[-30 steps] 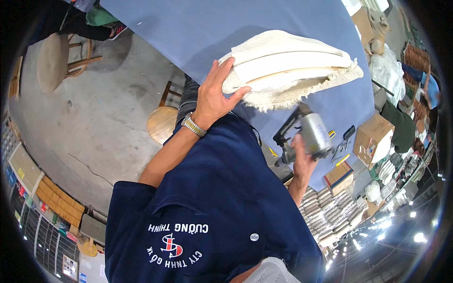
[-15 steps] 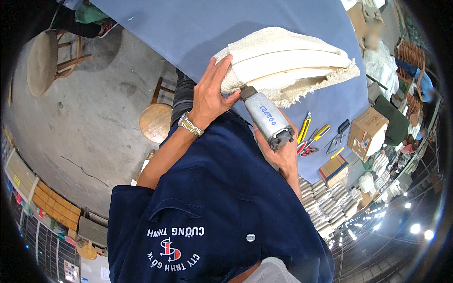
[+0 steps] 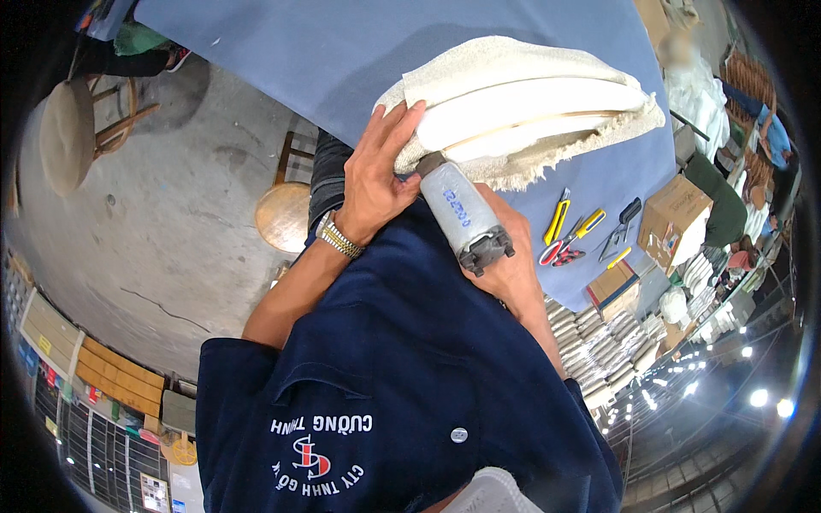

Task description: The person folds white fabric over a foam cushion, staples the edges with a pneumatic staple gun, trims excess fabric with a utility knife, and stacks the finished cushion. The process is repeated for multiple cushions.

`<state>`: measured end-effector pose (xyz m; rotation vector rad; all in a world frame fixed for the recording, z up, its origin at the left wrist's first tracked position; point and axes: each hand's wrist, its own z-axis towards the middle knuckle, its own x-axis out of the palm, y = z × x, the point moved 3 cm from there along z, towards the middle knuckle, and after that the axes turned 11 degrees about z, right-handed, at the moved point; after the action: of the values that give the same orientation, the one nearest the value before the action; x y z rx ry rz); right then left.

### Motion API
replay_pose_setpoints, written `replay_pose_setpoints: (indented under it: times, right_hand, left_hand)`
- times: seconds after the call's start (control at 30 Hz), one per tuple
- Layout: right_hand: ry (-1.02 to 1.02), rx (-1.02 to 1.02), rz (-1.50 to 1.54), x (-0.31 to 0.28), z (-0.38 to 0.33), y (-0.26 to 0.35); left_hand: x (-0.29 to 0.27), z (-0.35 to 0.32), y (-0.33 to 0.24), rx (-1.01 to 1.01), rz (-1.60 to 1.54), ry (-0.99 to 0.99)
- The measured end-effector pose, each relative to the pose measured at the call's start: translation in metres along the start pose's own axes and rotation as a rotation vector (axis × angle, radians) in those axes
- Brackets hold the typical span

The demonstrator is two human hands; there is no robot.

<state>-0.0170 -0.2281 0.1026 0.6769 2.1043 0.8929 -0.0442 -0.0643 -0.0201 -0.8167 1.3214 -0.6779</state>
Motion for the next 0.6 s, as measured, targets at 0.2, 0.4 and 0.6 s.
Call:
replay_pose_setpoints:
  times: [0.2, 0.4, 0.6]
  right_hand:
    - [-0.08, -0.007, 0.051, 0.016, -0.006, -0.022]
    - [-0.191, -0.181, 0.102, 0.025, -0.001, -0.025]
    - [-0.224, -0.309, 0.08, 0.026, -0.005, -0.025]
  left_hand:
    - [-0.007, 0.003, -0.005, -0.048, 0.002, 0.079]
    - [-0.017, 0.02, -0.007, -0.043, 0.044, 0.063]
    - [-0.016, 0.022, -0.007, -0.02, 0.047, 0.029]
